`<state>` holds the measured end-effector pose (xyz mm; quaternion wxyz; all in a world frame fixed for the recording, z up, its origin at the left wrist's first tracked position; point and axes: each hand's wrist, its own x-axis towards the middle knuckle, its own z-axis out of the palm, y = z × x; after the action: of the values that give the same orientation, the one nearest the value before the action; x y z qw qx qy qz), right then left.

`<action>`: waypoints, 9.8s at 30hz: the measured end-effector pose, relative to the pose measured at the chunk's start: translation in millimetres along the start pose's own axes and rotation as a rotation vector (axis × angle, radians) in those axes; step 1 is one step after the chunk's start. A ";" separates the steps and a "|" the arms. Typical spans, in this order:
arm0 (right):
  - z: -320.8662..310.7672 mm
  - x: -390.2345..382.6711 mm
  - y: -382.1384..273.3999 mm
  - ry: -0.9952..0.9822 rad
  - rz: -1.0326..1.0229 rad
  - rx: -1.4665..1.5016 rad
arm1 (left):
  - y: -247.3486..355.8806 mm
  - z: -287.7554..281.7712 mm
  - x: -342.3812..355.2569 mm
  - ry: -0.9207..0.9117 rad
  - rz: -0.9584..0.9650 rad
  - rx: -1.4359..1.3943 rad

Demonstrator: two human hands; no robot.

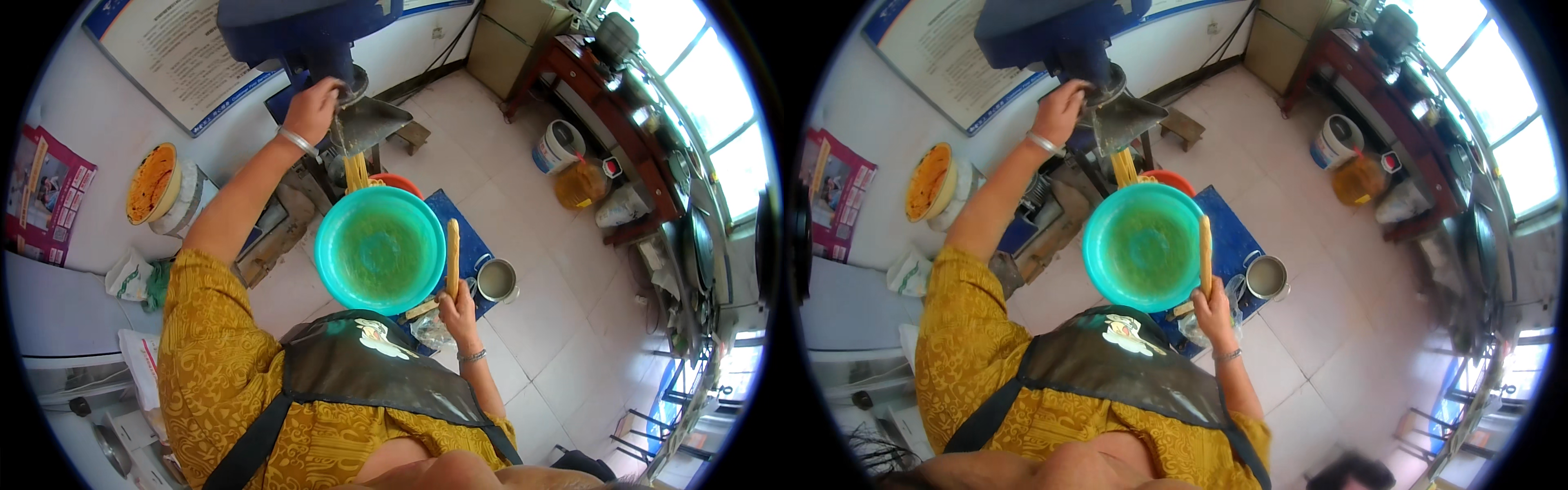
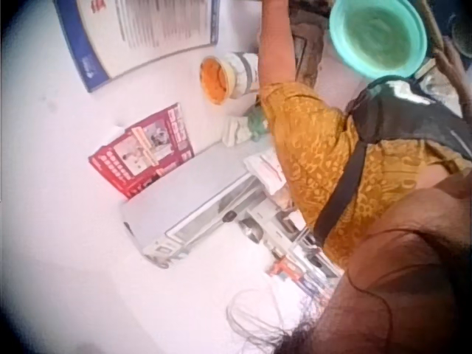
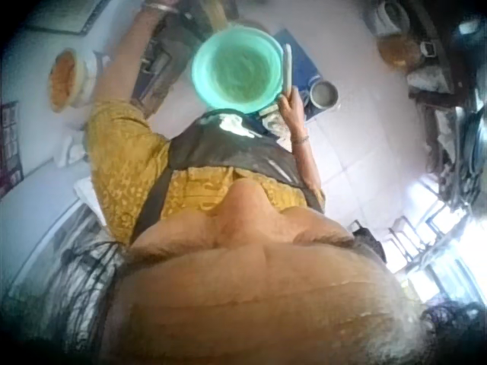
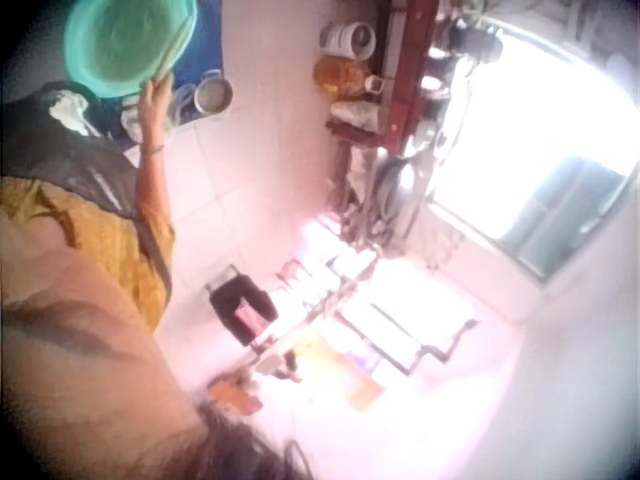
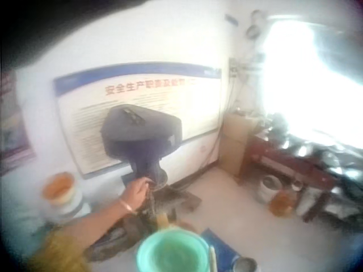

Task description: The person operates a noodle-making machine by feeding dough into the extruder with a wooden stick and catching the output in a basin. They then clean the workspace with a cloth, wash their hands in a pot, and carry a large basin of finished noodles across the room.

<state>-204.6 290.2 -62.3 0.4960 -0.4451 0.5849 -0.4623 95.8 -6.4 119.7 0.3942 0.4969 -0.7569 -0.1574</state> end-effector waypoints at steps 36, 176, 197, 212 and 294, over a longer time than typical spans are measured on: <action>67.6 166.7 -109.9 -0.026 -0.016 -0.329 | -151.6 174.9 -131.7 -0.196 -1.282 -1.989; 156.6 175.8 -204.5 -0.001 -0.408 -0.953 | -309.4 -90.4 -330.5 -0.678 -1.328 -0.589; 142.8 176.8 -215.5 -0.036 -0.563 -1.086 | -277.7 -51.0 -305.7 -0.693 -1.266 -0.595; 96.8 176.2 -232.7 -0.072 -0.559 -1.017 | -229.6 -27.8 -326.0 -0.571 -1.298 -0.698; 101.2 235.4 -165.5 -0.088 -0.742 -0.749 | -170.1 -5.5 -329.8 -0.684 -1.278 -0.385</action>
<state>-120.3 20.5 52.4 0.1302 -0.7880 0.4918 -0.3468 271.2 205.7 -129.2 0.0486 0.6853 -0.3601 -0.6311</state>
